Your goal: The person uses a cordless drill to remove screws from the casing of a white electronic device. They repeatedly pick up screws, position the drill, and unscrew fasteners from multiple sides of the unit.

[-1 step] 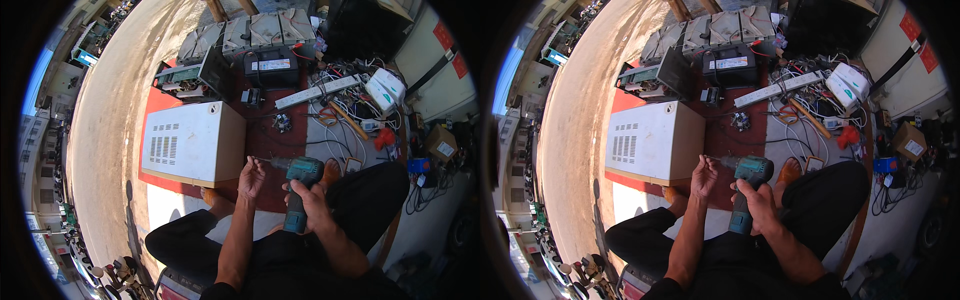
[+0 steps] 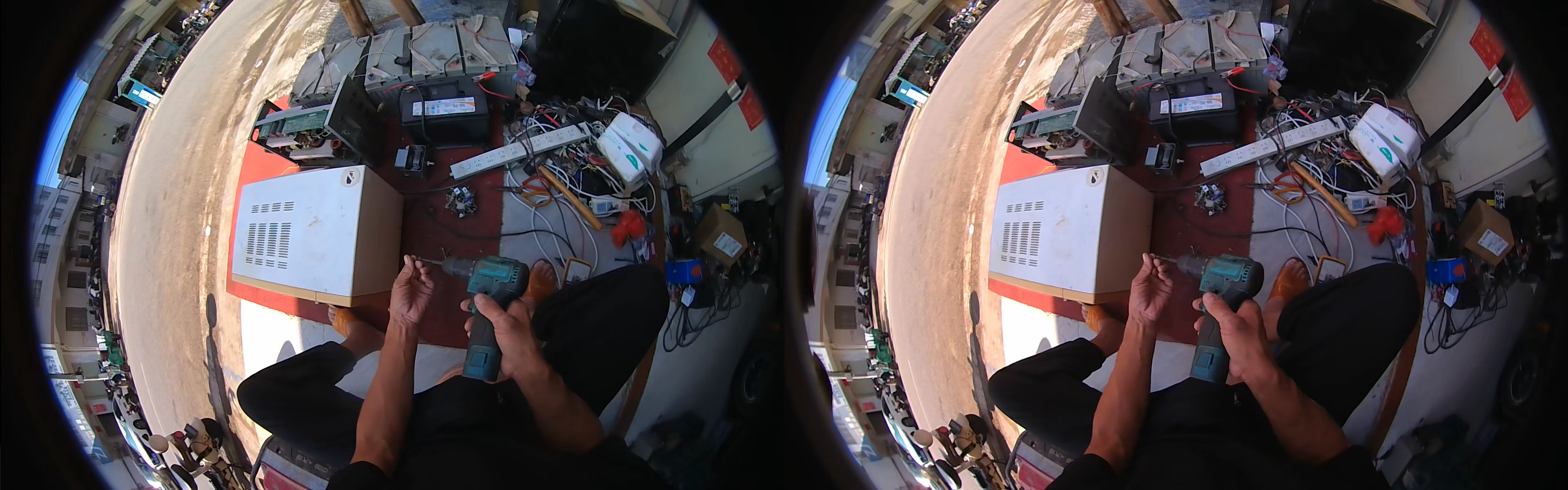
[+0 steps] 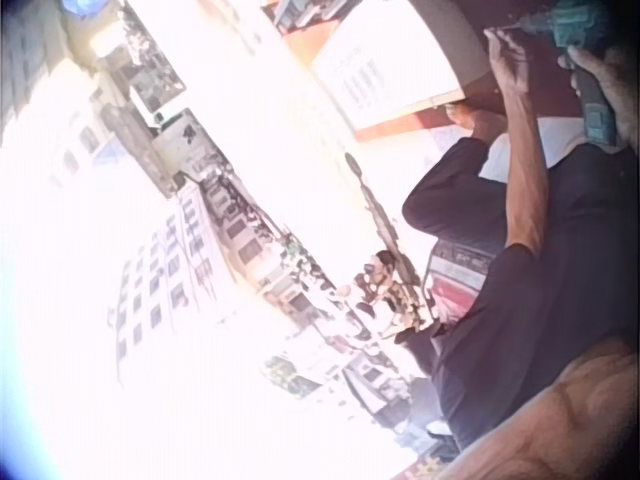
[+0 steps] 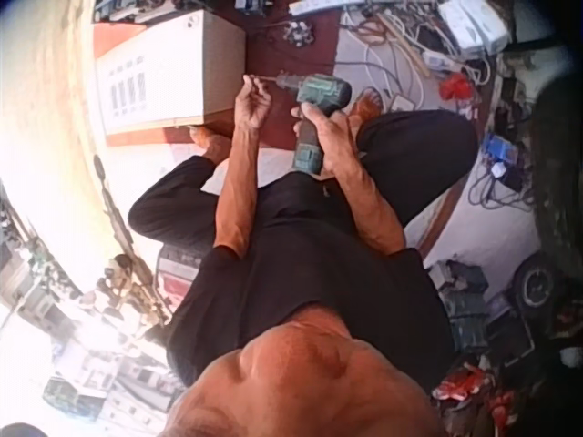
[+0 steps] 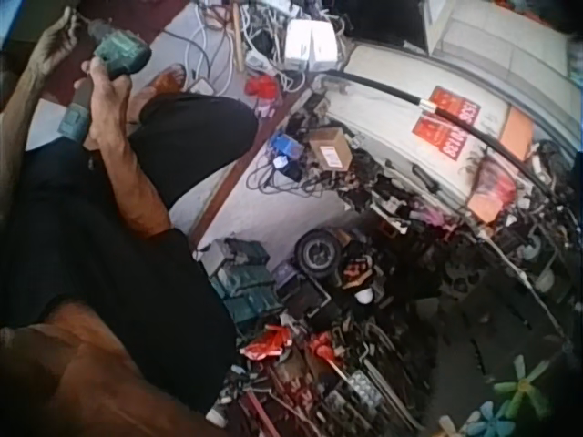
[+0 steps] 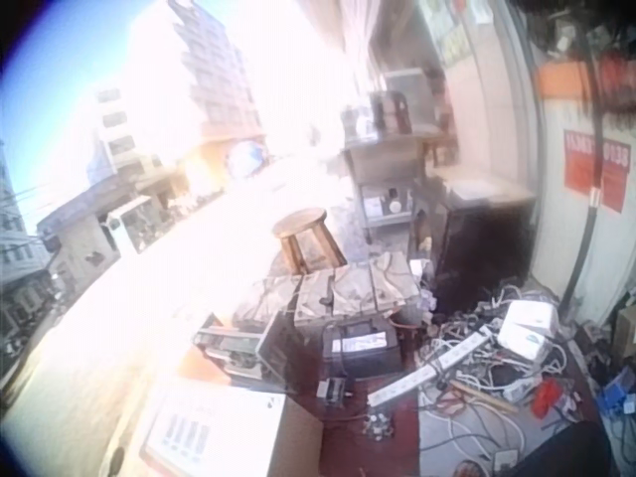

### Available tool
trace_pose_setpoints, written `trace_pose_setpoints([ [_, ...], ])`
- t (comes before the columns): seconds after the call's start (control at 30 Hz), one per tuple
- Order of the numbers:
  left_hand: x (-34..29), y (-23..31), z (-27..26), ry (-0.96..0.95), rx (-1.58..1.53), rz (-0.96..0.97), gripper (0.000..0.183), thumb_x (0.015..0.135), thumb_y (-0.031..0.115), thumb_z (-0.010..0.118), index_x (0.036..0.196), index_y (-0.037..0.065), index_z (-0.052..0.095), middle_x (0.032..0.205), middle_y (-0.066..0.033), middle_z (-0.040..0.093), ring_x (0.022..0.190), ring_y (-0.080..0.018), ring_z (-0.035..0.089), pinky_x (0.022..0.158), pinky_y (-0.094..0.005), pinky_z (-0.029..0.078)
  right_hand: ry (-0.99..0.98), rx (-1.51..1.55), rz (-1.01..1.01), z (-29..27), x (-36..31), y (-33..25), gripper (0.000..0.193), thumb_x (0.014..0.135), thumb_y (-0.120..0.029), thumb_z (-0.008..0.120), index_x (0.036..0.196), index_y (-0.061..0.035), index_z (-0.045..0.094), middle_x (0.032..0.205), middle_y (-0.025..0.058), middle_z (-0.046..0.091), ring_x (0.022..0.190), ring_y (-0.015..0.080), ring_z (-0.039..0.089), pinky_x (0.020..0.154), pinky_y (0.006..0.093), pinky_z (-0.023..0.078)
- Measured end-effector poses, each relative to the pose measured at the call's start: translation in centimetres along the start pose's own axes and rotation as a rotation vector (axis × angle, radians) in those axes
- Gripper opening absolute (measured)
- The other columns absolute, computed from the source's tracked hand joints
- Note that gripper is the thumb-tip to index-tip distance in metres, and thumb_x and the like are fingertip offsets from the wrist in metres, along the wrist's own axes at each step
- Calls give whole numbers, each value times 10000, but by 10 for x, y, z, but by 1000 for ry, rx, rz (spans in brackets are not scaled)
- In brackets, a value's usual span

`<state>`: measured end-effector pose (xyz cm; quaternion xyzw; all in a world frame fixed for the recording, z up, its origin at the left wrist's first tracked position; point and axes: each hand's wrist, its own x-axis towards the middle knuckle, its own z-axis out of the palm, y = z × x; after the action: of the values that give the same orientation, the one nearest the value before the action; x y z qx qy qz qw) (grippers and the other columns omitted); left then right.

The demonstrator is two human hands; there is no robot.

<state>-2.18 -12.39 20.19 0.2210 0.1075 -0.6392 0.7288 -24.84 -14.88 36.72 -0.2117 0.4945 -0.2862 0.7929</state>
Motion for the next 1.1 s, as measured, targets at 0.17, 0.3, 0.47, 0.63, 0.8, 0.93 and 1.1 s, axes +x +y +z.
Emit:
trace_pose_setpoints([
  [0.17,-8,-1,9,-52,-93,-56,197,1082,269,651,1077,87,723,934,-20,700,842,-132,617,738,-254,558,-47,14,3,2,-5,-2,229,1030,-231,685,1099,-13,695,969,70,741,714,121,671,606,290,551],
  [0.3,-11,-4,15,-84,-179,-63,227,1088,280,638,1068,71,724,930,-28,683,829,-130,575,718,-249,513,-63,-113,-9,2,-6,-4,258,1026,-217,688,1118,24,701,982,98,748,710,130,689,585,284,571],
  [0.47,-13,-6,18,-70,-186,-45,213,1092,248,628,1079,49,702,930,-29,683,828,-128,590,716,-253,528,-47,-125,-78,5,-9,-3,275,1019,-214,694,1097,47,722,921,100,738,695,129,686,573,274,558],
  [0.63,-13,-8,20,-18,14,38,190,1090,247,641,1078,65,691,942,-28,686,831,-132,600,733,-268,531,-24,-181,-97,4,-8,-2,269,1017,-206,699,1094,49,730,881,90,739,665,133,681,569,275,553],
  [0.8,-9,-18,18,271,424,185,167,1071,248,683,1039,84,672,931,-37,705,794,-149,650,715,-311,565,-29,-442,-236,-1,0,8,235,1017,-192,705,1129,14,724,935,92,748,693,145,685,599,290,554],
  [0.93,-5,-20,9,303,423,163,143,1066,230,692,1048,89,672,918,-45,709,794,-166,684,720,-338,592,9,-192,-53,-4,12,15,257,1022,-212,691,1169,-1,685,1033,105,754,754,147,690,641,327,569],
  [1.1,6,-23,-10,306,380,180,131,1059,215,700,1049,88,672,932,-57,719,800,-179,696,739,-350,606,63,38,161,-14,27,20,257,1036,-248,672,1147,-18,693,1040,110,754,752,159,692,645,331,585],
])
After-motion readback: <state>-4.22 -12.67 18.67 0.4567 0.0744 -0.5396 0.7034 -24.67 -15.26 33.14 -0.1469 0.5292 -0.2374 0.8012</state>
